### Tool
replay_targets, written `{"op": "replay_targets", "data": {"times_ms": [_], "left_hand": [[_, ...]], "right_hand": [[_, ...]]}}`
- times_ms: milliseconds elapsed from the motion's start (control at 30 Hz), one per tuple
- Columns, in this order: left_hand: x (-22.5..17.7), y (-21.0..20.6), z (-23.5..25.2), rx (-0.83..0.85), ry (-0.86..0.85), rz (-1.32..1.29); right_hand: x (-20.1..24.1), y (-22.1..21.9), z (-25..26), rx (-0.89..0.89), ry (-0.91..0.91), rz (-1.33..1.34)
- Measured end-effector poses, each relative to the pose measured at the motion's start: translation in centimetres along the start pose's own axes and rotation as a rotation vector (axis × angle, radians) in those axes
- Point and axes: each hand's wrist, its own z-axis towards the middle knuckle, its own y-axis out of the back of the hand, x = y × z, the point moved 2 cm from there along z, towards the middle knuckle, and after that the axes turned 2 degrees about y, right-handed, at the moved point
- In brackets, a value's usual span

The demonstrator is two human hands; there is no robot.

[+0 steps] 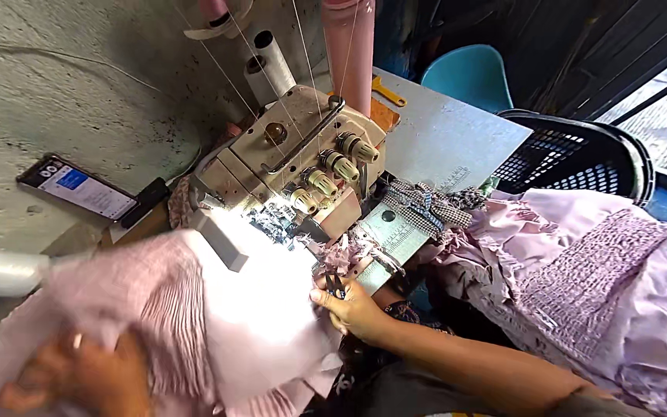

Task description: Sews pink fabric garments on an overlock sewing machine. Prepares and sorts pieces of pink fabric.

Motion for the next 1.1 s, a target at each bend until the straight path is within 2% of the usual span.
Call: {"op": "replay_targets", "data": {"times_ms": [33, 100, 167, 233, 300, 367, 500, 600, 700, 767, 833, 900, 1000, 1100], "left_hand": [[-0.7, -0.9, 1.4, 0.021, -0.067, -0.005], [-5.3, -0.1, 0.1, -0.110, -0.300, -0.140], [-10.8, 1.3, -5.3, -0.102, -0.530, -0.375], [-14.2, -0.2, -10.6, -0.009, -0.633, -0.516], [-14.8, -3.1, -13.2, 0.031, -0.485, -0.488], [-14.8, -3.8, -13.5, 0.057, -0.373, -0.446], [-16.7, -1.4, -13.1, 0.080, -0.205, -0.460], [-19.6, -0.4, -10.3, 0.123, -0.129, -0.349], [-21.4, -0.6, -7.9, 0.336, -0.088, -0.123], [-21.4, -0.1, -7.6, 0.365, -0.126, -0.096], [-20.5, 1.1, -7.9, 0.392, -0.114, -0.145], [-19.0, 2.6, -8.0, 0.447, -0.048, -0.227], [-16.8, 4.4, -7.2, 0.483, -0.023, -0.309], [-16.2, 5.2, -5.9, 0.460, -0.070, -0.310]], "right_hand": [[-0.1, -0.3, -0.1, -0.004, 0.008, 0.027], [0.2, 0.0, -0.1, 0.011, 0.018, 0.021], [0.3, 0.6, -0.3, 0.018, 0.049, -0.003], [0.6, 1.1, -0.3, 0.022, 0.098, -0.043], [0.7, 1.5, -0.2, 0.040, 0.133, -0.135], [0.9, 1.7, 0.3, 0.030, 0.166, -0.252], [1.3, 1.5, 1.6, -0.038, 0.243, -0.452], [0.8, 1.4, 2.0, -0.087, 0.297, -0.653], [0.1, 2.6, 0.4, 0.037, 0.155, -0.801], [-0.5, 4.1, -1.2, 0.121, 0.000, -0.867], [-0.5, 5.6, -2.5, 0.126, -0.051, -0.880], [0.9, 6.1, -2.9, 0.095, -0.008, -0.823], [3.2, 5.1, -1.6, 0.133, 0.057, -0.690], [4.0, 3.5, 0.4, 0.182, 0.071, -0.551]]}}
